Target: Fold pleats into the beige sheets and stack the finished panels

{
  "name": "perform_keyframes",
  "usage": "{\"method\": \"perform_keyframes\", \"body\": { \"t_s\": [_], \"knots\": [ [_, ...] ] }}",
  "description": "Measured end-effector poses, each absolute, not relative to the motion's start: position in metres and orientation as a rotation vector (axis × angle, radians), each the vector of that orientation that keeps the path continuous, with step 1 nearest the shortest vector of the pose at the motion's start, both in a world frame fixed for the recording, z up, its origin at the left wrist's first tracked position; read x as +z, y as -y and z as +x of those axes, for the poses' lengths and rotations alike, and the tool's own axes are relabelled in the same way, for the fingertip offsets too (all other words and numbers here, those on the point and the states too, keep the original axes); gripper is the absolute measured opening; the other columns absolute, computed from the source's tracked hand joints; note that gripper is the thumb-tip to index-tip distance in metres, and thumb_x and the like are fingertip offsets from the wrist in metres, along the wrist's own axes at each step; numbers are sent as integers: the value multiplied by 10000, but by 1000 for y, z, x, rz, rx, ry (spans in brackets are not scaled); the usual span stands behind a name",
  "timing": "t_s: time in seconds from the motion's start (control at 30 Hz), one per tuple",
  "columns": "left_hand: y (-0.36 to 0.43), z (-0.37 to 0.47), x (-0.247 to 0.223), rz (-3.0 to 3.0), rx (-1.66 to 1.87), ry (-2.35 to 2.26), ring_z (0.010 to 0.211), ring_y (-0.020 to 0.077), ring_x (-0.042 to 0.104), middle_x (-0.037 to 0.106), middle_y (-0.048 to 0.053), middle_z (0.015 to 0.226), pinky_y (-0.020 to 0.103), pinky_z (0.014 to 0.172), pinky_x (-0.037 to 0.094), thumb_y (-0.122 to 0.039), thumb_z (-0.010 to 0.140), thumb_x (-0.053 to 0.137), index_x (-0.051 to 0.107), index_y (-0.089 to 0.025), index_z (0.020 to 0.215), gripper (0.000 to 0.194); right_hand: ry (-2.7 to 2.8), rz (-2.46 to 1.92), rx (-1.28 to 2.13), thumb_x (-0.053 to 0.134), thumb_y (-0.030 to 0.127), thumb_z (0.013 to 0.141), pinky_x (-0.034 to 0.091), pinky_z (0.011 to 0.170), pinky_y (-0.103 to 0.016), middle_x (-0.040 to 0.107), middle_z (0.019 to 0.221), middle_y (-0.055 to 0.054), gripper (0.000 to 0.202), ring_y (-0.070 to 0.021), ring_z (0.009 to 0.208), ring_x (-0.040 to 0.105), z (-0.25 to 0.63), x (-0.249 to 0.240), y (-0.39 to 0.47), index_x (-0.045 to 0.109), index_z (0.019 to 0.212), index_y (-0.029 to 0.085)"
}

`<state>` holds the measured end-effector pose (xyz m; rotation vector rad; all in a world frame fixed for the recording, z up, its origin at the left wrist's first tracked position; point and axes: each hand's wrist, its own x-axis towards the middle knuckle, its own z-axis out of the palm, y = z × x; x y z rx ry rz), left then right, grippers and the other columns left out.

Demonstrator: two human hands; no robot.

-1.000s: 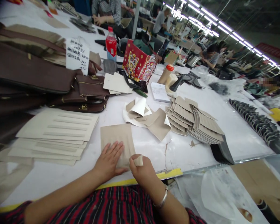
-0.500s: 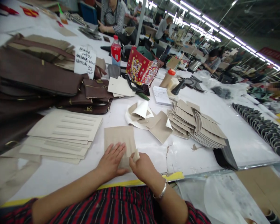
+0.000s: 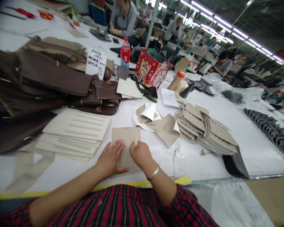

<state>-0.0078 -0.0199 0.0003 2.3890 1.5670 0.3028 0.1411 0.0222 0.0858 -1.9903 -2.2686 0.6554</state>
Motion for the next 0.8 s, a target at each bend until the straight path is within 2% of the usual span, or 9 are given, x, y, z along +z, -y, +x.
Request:
{"method": "perform_keyframes", "body": {
  "t_s": [0.13, 0.33, 0.57, 0.73, 0.8],
  "knots": [
    [21, -9, -1, 2406, 330, -1553, 1328, 277, 118, 182, 137, 1443, 473, 1068, -1, -755, 609, 448, 268, -114, 1351, 997, 2307, -1988, 647, 388, 282, 846, 395, 555, -188, 637, 616, -47, 278, -134, 609, 609, 151, 87, 8, 615, 745, 157],
    [21, -10, -2, 2410, 316, -1534, 1329, 288, 105, 194, 137, 1441, 483, 1063, -7, -742, 606, 466, 243, -110, 1361, 1010, 2287, -1887, 448, 366, 242, 861, 391, 622, -207, 629, 655, -68, 285, -134, 648, 596, 123, 77, -66, 608, 767, 125],
    [21, -10, -1, 2380, 357, -1537, 1328, 274, 119, 182, 137, 1443, 469, 1065, -29, -742, 606, 466, 263, -121, 1354, 993, 2433, -1812, 613, 376, 240, 844, 373, 565, -184, 625, 656, -25, 264, -115, 629, 584, 147, 85, 3, 598, 718, 171],
    [21, -9, -3, 2402, 342, -1541, 1329, 280, 108, 176, 138, 1444, 483, 1062, -25, -747, 608, 458, 245, -108, 1360, 1010, 2321, -1909, 398, 362, 266, 852, 377, 578, -208, 625, 629, -59, 306, -138, 619, 587, 124, 76, -48, 614, 733, 141],
    [21, -8, -4, 2409, 350, -1553, 1330, 275, 103, 177, 137, 1444, 481, 1064, -28, -751, 610, 448, 243, -98, 1360, 1015, 2297, -1913, 432, 372, 263, 849, 384, 587, -204, 624, 617, -53, 292, -133, 611, 589, 122, 78, -53, 612, 737, 140]
  ]
}}
